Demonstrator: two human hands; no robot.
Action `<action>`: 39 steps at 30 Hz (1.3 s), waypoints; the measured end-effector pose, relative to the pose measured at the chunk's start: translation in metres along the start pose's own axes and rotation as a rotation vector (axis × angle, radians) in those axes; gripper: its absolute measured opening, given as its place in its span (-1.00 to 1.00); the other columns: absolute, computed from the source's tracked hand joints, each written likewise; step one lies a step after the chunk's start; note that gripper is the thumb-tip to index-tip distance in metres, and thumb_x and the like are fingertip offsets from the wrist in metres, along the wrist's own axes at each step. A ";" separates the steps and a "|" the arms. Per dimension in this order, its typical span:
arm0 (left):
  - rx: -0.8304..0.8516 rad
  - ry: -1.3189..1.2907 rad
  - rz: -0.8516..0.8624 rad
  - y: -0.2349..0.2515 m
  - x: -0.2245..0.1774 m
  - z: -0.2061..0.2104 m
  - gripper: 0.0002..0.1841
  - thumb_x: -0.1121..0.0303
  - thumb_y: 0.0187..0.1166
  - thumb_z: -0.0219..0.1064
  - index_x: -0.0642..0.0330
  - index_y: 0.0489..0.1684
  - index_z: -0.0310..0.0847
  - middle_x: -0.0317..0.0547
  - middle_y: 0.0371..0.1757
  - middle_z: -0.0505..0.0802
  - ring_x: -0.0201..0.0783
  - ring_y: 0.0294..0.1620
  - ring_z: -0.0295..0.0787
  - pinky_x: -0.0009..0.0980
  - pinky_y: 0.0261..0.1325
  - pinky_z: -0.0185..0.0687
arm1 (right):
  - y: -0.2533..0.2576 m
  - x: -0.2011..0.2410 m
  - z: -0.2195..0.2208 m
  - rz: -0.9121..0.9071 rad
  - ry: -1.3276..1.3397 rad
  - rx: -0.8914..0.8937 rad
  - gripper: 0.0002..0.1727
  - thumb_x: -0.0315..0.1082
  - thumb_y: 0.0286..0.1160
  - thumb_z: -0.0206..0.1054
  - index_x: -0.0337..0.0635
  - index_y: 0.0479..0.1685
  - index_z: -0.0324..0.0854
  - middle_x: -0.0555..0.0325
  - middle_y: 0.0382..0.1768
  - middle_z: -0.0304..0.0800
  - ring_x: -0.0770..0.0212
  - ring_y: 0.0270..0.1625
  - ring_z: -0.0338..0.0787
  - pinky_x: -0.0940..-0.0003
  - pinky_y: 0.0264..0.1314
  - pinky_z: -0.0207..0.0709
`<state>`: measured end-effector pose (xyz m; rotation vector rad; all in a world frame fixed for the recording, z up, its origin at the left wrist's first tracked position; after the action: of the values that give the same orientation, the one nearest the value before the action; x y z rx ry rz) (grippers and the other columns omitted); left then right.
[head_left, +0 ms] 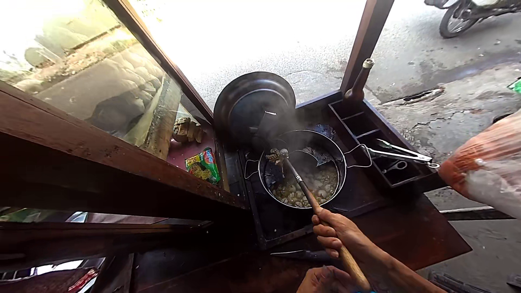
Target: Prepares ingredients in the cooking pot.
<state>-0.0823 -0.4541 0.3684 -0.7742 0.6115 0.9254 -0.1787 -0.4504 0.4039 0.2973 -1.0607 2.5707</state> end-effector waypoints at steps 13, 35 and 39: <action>-0.596 -0.077 -0.012 -0.002 0.002 -0.049 -0.51 0.20 0.94 -0.29 0.19 -0.37 0.46 -0.32 -0.76 0.58 -0.48 -0.82 0.45 -0.57 -0.69 0.50 | 0.081 -0.038 -0.038 -0.308 -0.383 -0.076 -0.60 -0.23 0.95 -0.24 -0.19 -0.26 0.40 0.33 -0.78 0.38 0.44 -0.79 0.46 0.56 -0.69 0.48; -0.298 0.239 0.190 -0.018 -0.020 -0.014 -0.52 0.00 0.84 0.05 0.29 -0.10 0.67 -0.45 -0.62 0.67 -0.59 -0.68 0.50 -0.59 -0.57 0.49 | -0.042 -0.007 -0.056 -0.096 -0.168 -0.014 -0.46 -0.12 0.89 -0.36 -0.06 -0.35 0.49 0.42 -0.80 0.36 0.57 -0.84 0.37 0.70 -0.80 0.34; -0.343 0.188 0.135 -0.026 -0.009 -0.029 -0.56 0.11 0.87 0.01 0.32 -0.06 0.68 -0.43 -0.64 0.69 -0.61 -0.71 0.47 -0.63 -0.58 0.46 | -0.082 -0.004 -0.097 -0.108 -0.462 -0.079 -0.54 -0.18 0.87 -0.30 -0.02 -0.32 0.49 0.45 -0.75 0.40 0.58 -0.80 0.38 0.72 -0.77 0.31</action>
<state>-0.0675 -0.4913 0.3669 -1.1471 0.6838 1.1059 -0.1495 -0.3281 0.3874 0.9344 -1.2521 2.4122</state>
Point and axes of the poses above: each hand's wrist, its own y-axis towards the middle knuckle, its own z-axis out of the palm, x = y × z, the point moved 10 cm from there along y, towards the middle knuckle
